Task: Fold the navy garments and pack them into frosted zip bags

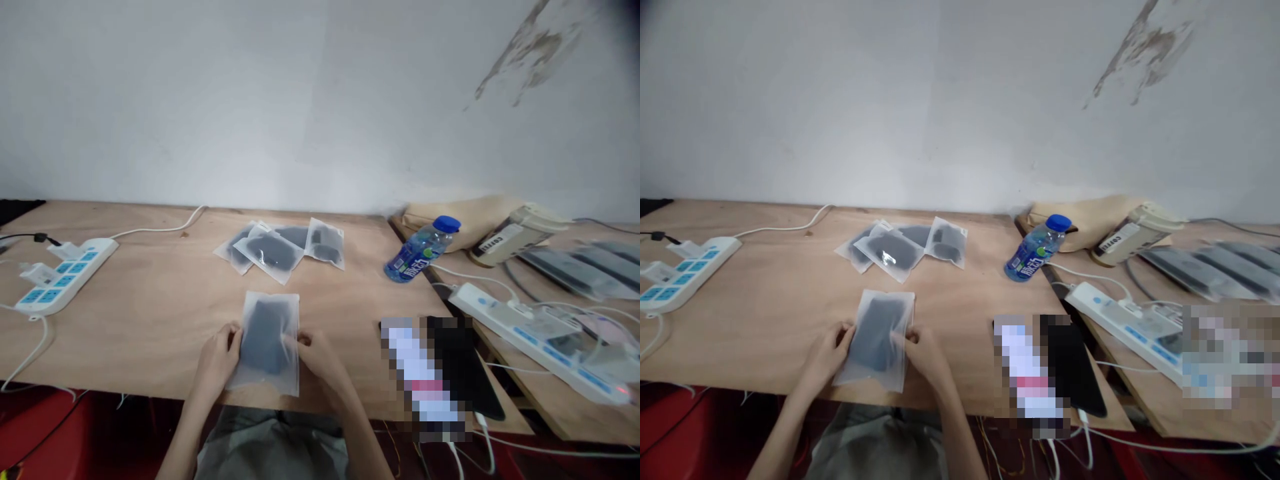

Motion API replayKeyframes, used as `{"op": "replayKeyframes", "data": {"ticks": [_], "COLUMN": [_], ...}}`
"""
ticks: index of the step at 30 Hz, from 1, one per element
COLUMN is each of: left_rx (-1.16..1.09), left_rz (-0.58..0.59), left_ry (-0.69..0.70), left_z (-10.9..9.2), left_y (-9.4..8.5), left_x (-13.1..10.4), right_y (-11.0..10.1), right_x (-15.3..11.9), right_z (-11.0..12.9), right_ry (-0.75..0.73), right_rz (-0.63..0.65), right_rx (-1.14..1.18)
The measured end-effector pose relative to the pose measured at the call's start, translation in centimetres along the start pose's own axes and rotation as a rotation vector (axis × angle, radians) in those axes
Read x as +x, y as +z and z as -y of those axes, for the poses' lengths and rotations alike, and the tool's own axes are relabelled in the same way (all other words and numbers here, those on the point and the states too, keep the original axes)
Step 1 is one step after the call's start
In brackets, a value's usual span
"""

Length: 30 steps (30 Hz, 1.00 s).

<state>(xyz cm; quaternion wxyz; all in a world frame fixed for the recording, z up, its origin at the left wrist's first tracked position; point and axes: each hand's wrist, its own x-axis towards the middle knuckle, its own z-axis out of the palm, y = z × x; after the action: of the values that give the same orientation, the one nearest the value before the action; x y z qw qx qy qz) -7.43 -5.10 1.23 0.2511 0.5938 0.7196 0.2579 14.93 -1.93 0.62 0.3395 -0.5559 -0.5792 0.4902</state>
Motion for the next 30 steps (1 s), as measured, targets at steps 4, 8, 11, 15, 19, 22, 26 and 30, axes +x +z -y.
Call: {"op": "replayKeyframes", "data": {"ticks": [4,8,11,15,19,22,26,30], "left_rx": [0.08,0.236,0.309,0.338,0.397,0.478,0.551,0.478], "left_rz": [-0.104,-0.234,-0.287,-0.332,-0.345,-0.416,-0.609,-0.478], "left_ry": [-0.001,-0.072,-0.129,-0.187,-0.275,-0.31,-0.259,-0.071], "left_z": [0.1,1.9,4.6,8.8,11.9,12.1,9.3,6.5], "left_y": [0.4,-1.3,-3.7,-7.6,-11.2,-12.8,-12.3,-8.8], "left_x": [-0.8,-0.3,0.8,2.4,3.5,3.6,2.6,1.5], "right_y": [0.5,-0.4,-1.8,-3.8,-5.5,-6.0,-5.5,-4.2], "right_x": [-0.1,-0.2,-0.4,-0.9,-2.1,-3.2,-4.1,-4.5], "right_z": [1.1,1.8,1.4,0.6,1.5,2.6,2.9,2.2], "right_ry": [-0.003,0.03,0.081,0.085,0.029,-0.031,-0.149,-0.256], "right_rz": [0.12,0.012,-0.055,-0.178,-0.226,-0.325,-0.503,-0.421], "right_rx": [0.142,0.102,0.103,0.041,-0.142,-0.321,-0.552,-0.594]}}
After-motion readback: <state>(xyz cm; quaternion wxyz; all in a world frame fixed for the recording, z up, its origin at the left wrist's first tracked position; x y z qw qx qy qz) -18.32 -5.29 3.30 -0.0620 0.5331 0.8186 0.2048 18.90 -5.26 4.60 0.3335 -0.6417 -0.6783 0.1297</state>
